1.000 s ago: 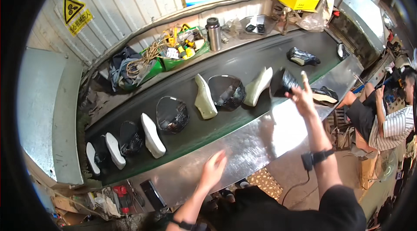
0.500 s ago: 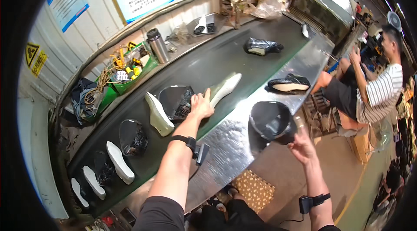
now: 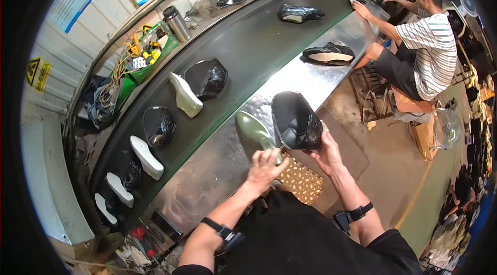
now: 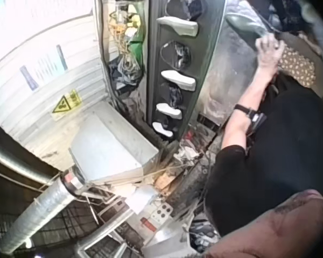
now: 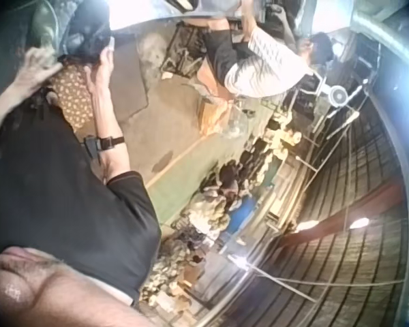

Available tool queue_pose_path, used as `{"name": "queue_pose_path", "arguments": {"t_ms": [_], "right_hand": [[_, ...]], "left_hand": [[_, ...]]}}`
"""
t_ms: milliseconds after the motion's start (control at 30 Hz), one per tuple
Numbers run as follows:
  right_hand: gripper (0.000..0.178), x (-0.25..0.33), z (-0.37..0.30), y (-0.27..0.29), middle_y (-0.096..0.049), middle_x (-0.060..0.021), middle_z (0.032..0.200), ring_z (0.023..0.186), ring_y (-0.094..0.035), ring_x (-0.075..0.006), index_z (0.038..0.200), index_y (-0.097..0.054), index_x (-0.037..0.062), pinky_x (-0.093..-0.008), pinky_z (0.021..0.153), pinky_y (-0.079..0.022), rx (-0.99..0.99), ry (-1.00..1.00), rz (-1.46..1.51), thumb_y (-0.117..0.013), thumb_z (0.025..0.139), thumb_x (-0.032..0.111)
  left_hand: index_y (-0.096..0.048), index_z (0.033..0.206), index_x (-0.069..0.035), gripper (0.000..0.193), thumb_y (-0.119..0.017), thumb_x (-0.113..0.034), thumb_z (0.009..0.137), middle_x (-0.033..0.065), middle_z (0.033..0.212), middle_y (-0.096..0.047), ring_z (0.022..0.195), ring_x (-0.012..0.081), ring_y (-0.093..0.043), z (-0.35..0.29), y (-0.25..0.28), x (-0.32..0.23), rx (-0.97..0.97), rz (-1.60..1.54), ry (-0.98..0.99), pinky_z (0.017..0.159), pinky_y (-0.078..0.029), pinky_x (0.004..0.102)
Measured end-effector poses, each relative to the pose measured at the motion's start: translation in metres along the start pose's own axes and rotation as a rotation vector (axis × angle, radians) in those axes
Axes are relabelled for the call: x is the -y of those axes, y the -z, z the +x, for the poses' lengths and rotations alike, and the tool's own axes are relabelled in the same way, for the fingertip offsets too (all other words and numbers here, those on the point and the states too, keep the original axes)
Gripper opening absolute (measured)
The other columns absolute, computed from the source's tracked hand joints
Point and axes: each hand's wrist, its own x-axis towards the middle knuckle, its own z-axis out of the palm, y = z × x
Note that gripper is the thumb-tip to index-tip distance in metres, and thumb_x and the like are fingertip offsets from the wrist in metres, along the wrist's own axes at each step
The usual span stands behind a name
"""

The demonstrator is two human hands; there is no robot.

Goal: Operating a shoe lasting machine and organizing shoe components on a conveyor belt in a factory.

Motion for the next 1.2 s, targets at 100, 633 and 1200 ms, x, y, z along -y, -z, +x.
{"name": "queue_pose_path", "arguments": {"t_ms": [100, 633, 1200], "right_hand": [[0.052, -0.004, -0.031, -0.024, -0.065, -0.0045, 0.116, 0.097, -0.067, -0.0174, 0.147, -0.041, 0.0112, -0.0356, 0.077, -0.057, -0.029, 0.210, -0.229, -0.058, 0.100, 0.027], [0.108, -0.116, 0.003, -0.021, -0.033, -0.0275, 0.149, 0.138, -0.038, -0.0419, 0.153, -0.028, 0.0039, -0.0455, 0.111, -0.036, 0.363, 0.988, -1.307, -0.090, 0.065, 0.017], [0.097, -0.113, -0.005, 0.002, -0.033, -0.0307, 0.151, 0.142, -0.032, -0.0459, 0.152, -0.024, -0.0043, -0.0543, 0.117, -0.024, 0.776, 0.625, -1.210, -0.079, 0.073, 0.010]], "left_hand": [[-0.070, 0.106, -0.015, 0.029, -0.076, -0.031, 0.082, 0.0065, 0.107, -0.062, 0.102, 0.0202, -0.056, 0.007, 0.004, -0.001, -0.040, -0.522, 0.107, 0.090, -0.040, 0.0366], [-0.070, 0.096, -0.005, 0.020, -0.064, -0.023, 0.091, 0.0164, 0.100, -0.068, 0.097, 0.0363, -0.064, 0.045, -0.052, 0.138, -0.229, -0.528, 1.074, 0.085, -0.049, 0.0433], [-0.063, 0.087, -0.003, 0.038, -0.073, -0.038, 0.073, 0.0214, 0.093, -0.069, 0.091, 0.0402, -0.066, 0.002, -0.025, 0.108, -0.106, -0.506, 1.444, 0.081, -0.051, 0.0495]]}}
